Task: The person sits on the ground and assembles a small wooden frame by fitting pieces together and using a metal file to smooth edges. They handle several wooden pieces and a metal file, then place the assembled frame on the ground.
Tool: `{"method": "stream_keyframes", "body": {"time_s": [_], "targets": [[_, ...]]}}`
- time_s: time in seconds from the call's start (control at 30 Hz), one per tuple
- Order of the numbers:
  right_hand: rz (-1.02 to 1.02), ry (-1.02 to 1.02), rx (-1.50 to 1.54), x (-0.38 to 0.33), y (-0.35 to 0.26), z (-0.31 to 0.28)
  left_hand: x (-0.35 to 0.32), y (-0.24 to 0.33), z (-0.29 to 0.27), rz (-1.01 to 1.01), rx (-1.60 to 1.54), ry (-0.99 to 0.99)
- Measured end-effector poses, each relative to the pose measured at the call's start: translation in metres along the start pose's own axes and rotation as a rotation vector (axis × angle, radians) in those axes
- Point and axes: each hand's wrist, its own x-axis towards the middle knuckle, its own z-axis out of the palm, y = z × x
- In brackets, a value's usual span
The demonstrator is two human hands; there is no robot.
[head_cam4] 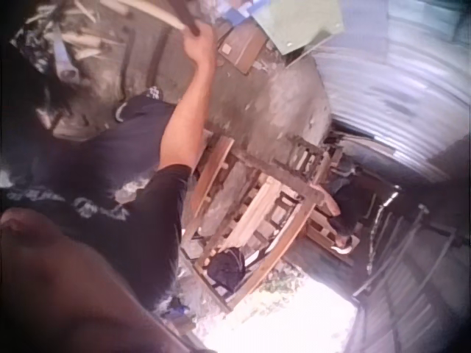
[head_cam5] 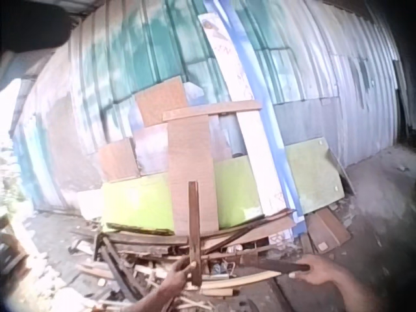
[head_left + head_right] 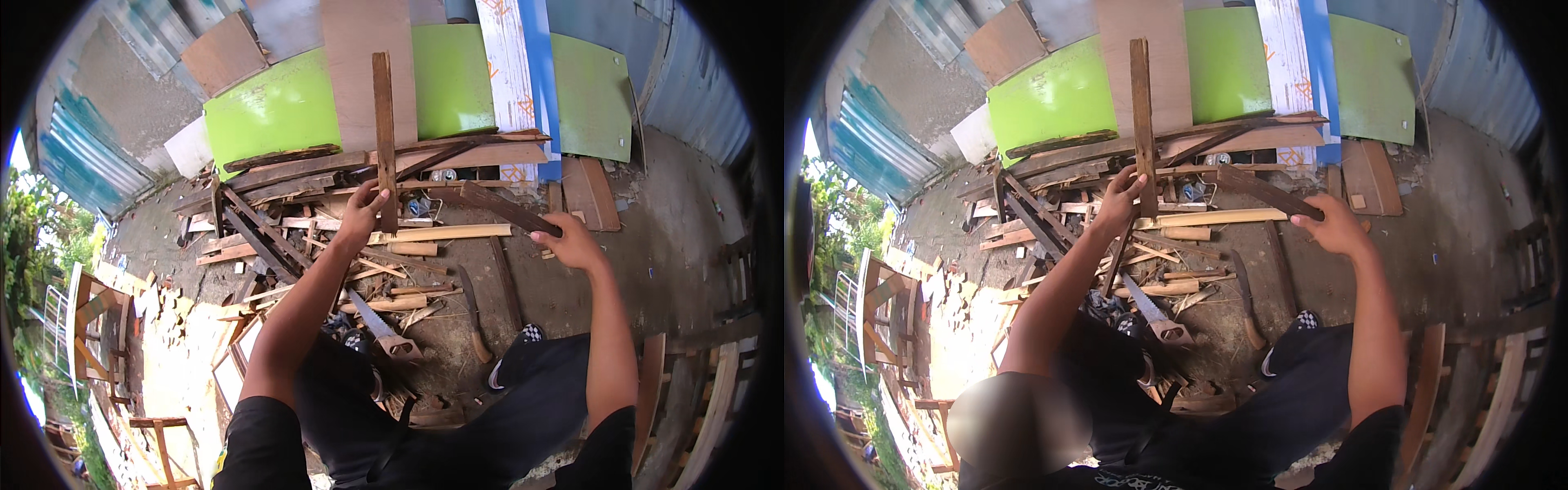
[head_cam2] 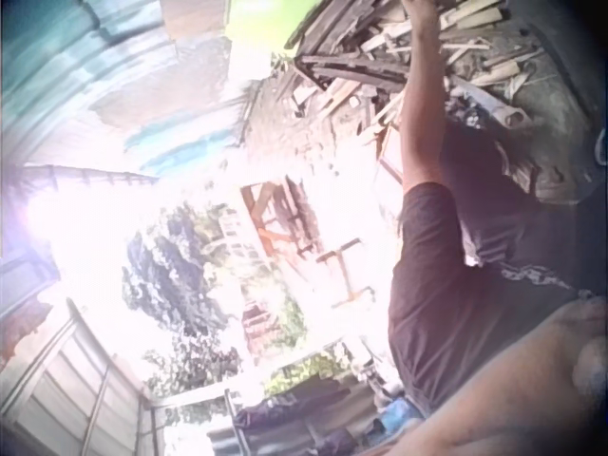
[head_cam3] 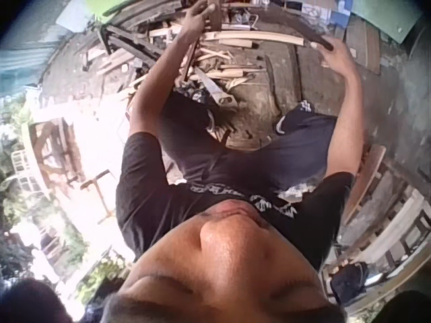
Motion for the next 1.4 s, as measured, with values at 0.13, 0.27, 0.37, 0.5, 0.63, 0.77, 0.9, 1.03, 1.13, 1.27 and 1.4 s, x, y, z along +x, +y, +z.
{"method": "stream_keyframes", "body": {"time_s": [0.13,0.27,0.37,0.5,0.63,0.77,0.9,1.03,1.13,1.27,1.4], "targets": [[-0.148,0.151,0.22,-0.012,-0.027,0.014,-0.056,0.056,0.015,0.154,-0.094,-0.041],[-0.076,0.079,0.96,-0.029,-0.08,0.045,-0.093,0.036,-0.002,0.262,-0.249,0.002],[-0.128,0.136,0.599,-0.033,-0.072,0.077,-0.098,0.043,0.008,0.25,-0.327,-0.022],[-0.343,0.244,0.132,-0.02,-0.069,0.079,-0.095,0.035,-0.009,0.219,-0.294,0.055],[-0.012,0.157,0.466,-0.008,-0.076,0.097,-0.102,0.038,0.001,0.155,-0.342,-0.021],[0.087,0.09,0.913,-0.002,-0.107,0.136,-0.101,0.034,0.029,0.098,-0.411,-0.071],[-0.057,0.175,0.739,0.008,-0.116,0.162,-0.092,0.025,0.044,0.095,-0.469,-0.092],[-0.079,0.193,0.575,-0.004,-0.139,0.159,-0.089,0.013,0.045,0.123,-0.471,-0.039],[-0.038,0.287,0.533,0.0,-0.135,0.163,-0.09,0.01,0.054,0.152,-0.458,-0.006],[0.025,0.387,0.477,0.001,-0.134,0.165,-0.095,0.007,0.066,0.201,-0.392,0.068],[0.012,0.393,0.39,0.002,-0.133,0.166,-0.096,0.004,0.07,0.258,-0.217,0.186]]}}
